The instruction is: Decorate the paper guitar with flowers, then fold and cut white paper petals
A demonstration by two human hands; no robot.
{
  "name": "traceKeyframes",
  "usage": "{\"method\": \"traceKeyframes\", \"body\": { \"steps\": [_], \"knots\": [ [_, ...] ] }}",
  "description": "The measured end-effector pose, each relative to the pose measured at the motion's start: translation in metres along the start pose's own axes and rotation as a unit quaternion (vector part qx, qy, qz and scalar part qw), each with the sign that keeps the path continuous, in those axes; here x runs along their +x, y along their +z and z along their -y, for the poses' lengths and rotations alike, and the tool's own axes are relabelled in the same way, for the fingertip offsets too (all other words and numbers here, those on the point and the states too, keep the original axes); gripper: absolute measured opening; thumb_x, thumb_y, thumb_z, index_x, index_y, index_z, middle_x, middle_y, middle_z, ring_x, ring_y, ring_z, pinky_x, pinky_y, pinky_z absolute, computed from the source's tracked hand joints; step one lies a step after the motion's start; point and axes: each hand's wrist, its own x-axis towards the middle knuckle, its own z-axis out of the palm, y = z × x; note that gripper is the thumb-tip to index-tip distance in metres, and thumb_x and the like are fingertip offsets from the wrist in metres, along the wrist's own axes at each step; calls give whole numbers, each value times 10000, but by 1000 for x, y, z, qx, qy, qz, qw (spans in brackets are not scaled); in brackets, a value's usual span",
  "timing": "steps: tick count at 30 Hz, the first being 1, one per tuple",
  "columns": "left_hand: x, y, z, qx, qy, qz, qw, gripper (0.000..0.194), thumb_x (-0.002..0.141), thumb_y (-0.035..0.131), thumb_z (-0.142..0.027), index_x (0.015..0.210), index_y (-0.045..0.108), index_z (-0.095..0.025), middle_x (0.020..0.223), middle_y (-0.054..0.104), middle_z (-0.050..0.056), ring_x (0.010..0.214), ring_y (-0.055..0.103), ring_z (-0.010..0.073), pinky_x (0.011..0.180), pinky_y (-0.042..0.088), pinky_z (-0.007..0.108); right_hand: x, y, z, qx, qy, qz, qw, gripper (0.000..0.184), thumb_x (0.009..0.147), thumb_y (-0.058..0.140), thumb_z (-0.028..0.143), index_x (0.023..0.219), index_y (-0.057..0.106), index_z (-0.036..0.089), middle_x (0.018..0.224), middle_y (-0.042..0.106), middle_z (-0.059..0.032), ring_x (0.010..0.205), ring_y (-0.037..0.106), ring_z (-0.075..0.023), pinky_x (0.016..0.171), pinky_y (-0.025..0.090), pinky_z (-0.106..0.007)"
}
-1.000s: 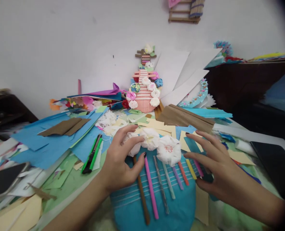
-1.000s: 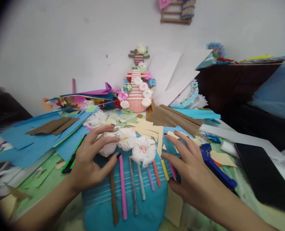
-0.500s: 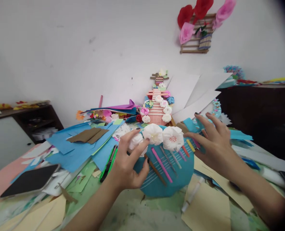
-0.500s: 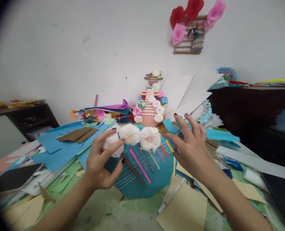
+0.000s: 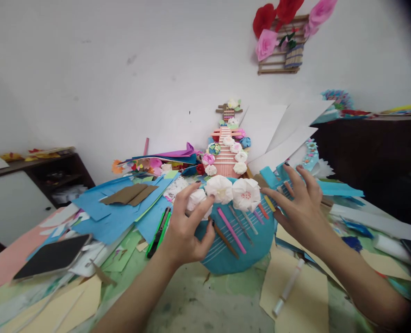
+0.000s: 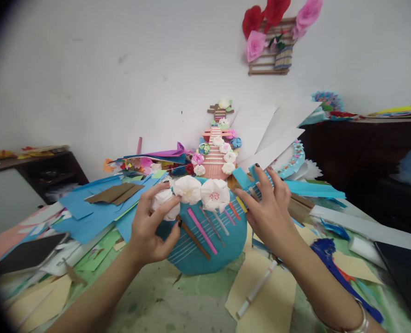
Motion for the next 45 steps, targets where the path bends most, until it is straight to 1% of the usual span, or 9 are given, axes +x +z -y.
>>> {"method": "traceKeyframes", "body": {
  "steps": [4,7,15,21,26,31,37,45],
  "knots": [
    [1,2,0,15,-6,1,1000,484,693,603,-111,1172,547,-157,1314,381,184,1216,411,329,963,411,472,-1,3,-1,3,-8,-10,1000,447,736,605,85,1125,538,296,1497,105,-69,1300,204,-417,918,308,-616],
    [2,3,-1,26,-4,-5,1000,488,695,608,-104,1176,545,-160,1309,387,184,1217,412,327,962,413,468,-2,4,-2,7,-13,-19,1000,485,731,600,59,1141,521,305,1495,118,-68,1302,204,-403,912,323,-607],
    [0,2,-3,39,-1,-18,999,492,699,603,-105,1180,536,-182,1307,399,175,1209,424,334,953,412,493,-3,1,-2,4,-18,-26,999,532,735,610,82,1195,494,322,1487,138,-69,1299,217,-416,909,330,-615],
    [0,2,-3,53,2,-21,998,487,691,613,-115,1168,537,-183,1303,392,176,1205,423,335,949,406,497,-3,-1,-1,9,-18,-22,1000,452,745,597,84,1140,536,295,1496,123,-71,1297,225,-430,919,314,-625],
    [1,1,-4,55,3,-19,998,489,689,613,-117,1167,531,-182,1306,384,175,1211,417,333,959,394,498,-3,0,-1,7,-19,-29,999,427,734,615,91,1108,552,286,1494,144,-80,1297,245,-427,938,302,-614],
    [0,0,-6,50,8,-25,998,495,686,610,-118,1170,523,-172,1303,383,181,1209,416,335,957,397,498,-3,1,-3,8,-18,-32,999,432,726,612,88,1103,549,290,1494,147,-82,1298,249,-427,937,302,-609],
    [-1,-1,-7,36,18,-45,998,510,690,590,-130,1188,504,-192,1292,400,171,1189,436,334,943,413,503,-3,0,-3,12,-11,-31,999,429,736,582,75,1101,543,296,1482,176,-77,1297,253,-433,936,301,-606],
    [-2,-2,-7,37,19,-51,998,515,676,594,-136,1180,500,-186,1272,434,167,1171,453,327,944,417,504,-3,-2,-2,18,-1,-30,999,496,735,575,75,1140,509,354,1456,241,-51,1298,256,-422,927,309,-606]
  ]
}}
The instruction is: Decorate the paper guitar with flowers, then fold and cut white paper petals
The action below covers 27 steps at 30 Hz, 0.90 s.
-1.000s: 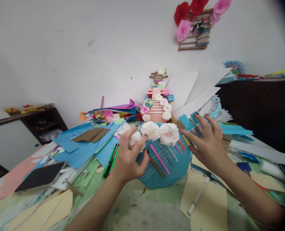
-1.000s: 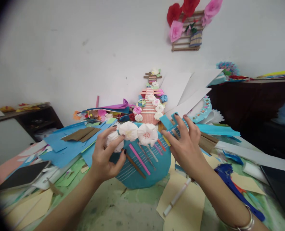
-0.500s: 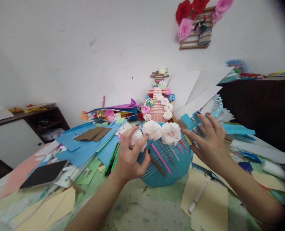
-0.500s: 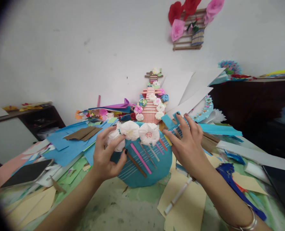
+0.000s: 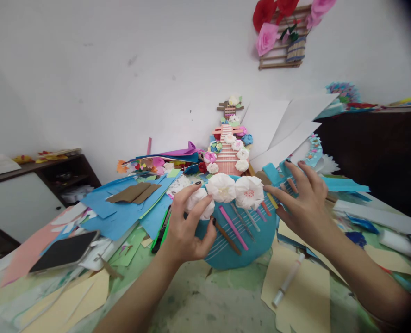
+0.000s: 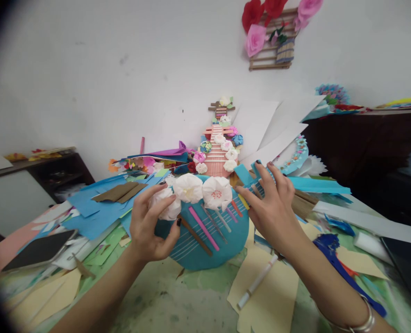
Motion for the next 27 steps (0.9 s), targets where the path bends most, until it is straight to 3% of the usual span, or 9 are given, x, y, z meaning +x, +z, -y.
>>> {"method": "traceKeyframes", "body": {
  "steps": [8,17,22,27],
  "knots": [
    [0,-1,0,-4,-6,-3,1000,509,677,591,-132,1176,496,-170,1271,442,172,1173,457,324,949,415,500,1,-2,2,-1,-5,0,1000,477,738,575,75,1129,493,336,1473,190,-58,1306,251,-413,936,308,-590],
    [4,3,0,-1,-60,-17,998,458,702,610,-143,1135,462,-173,1217,491,161,1168,471,297,955,418,492,2,-9,4,14,-8,16,1000,520,724,595,92,1175,529,341,1508,103,-22,1317,198,-438,930,301,-642],
    [6,7,3,0,-92,-20,996,416,723,626,-163,1099,450,-184,1197,491,149,1159,478,284,949,417,495,4,-18,10,18,11,29,999,545,733,569,88,1197,522,369,1502,139,-6,1326,167,-445,924,304,-653],
    [5,9,4,-15,-102,-17,994,381,724,624,-152,1061,451,-190,1194,490,139,1171,467,285,941,415,494,7,-28,14,10,6,41,999,536,742,563,118,1205,514,384,1481,204,-3,1332,156,-442,961,234,-672]
  ]
}}
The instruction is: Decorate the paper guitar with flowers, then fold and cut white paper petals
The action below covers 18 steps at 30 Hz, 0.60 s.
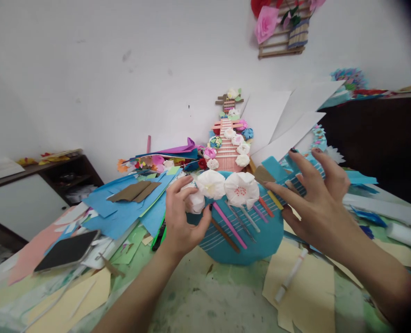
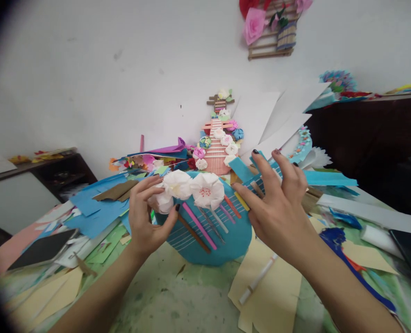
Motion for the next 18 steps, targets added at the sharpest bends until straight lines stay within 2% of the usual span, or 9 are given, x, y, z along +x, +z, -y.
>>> {"method": "traceKeyframes", "body": {
  "steps": [4,10,13,18],
  "knots": [
    [-2,3,4,-34,-18,-1,999,361,718,620,-148,1027,440,-189,1217,458,146,1184,462,295,914,430,485,2,-8,4,2,0,5,1000,467,760,546,140,1172,536,359,1488,187,0,1342,136,-433,984,207,-659],
    [-7,7,11,-81,-49,4,996,282,775,571,-245,994,400,-193,1310,341,179,1178,478,320,773,486,413,4,-13,8,-2,-10,-8,1000,334,777,533,158,1080,587,291,1498,149,-26,1342,124,-439,979,197,-658],
    [-7,8,13,-86,-56,-1,995,223,822,529,-270,987,401,-194,1305,348,169,1180,480,300,795,479,409,5,-14,10,-2,-5,-6,1000,322,780,522,130,1052,610,277,1493,160,-33,1343,125,-431,986,200,-649],
    [-4,8,11,-66,-53,-16,996,163,857,493,-252,998,433,-195,1280,386,140,1170,480,248,933,416,468,6,-16,12,-4,-3,-11,1000,319,778,524,106,1034,624,268,1484,189,-39,1346,122,-423,995,193,-645]
  ]
}}
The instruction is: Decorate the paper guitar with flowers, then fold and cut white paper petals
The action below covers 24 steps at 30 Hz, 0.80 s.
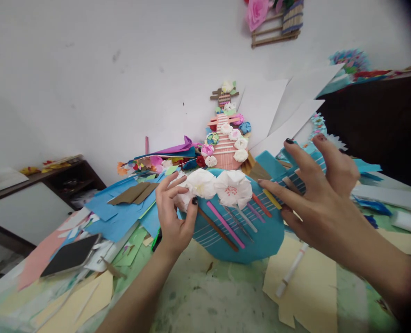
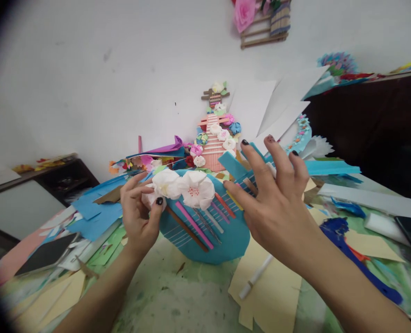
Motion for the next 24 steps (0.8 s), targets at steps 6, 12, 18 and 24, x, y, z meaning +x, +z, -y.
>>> {"method": "traceKeyframes", "body": {
  "steps": [6,12,18,24],
  "knots": [
    [1,-3,-3,9,24,-4,1000,185,820,531,-220,993,471,-194,1257,415,123,1149,488,257,936,412,487,-2,3,-4,-3,-12,1,1000,337,763,533,117,1044,609,286,1498,154,-35,1350,118,-420,989,201,-644],
    [-1,-5,-5,17,62,6,998,260,771,555,-199,1020,483,-208,1259,401,121,1140,488,278,919,418,495,-3,10,-9,-1,-10,0,1000,370,746,552,132,1078,590,293,1498,157,-55,1342,138,-427,983,205,-643],
    [0,-9,-7,31,68,19,997,298,755,554,-187,1047,499,-202,1252,413,132,1177,453,296,951,392,509,-4,12,-11,5,-4,2,1000,383,734,575,159,1085,581,312,1501,161,-35,1342,143,-426,992,199,-632],
    [1,-8,-5,-44,54,11,997,425,729,607,-240,1136,482,-228,1277,397,126,1194,441,325,952,390,508,-7,18,-16,-7,-5,7,1000,416,697,630,174,1082,583,323,1499,164,-43,1341,154,-420,991,209,-612]
  ]
}}
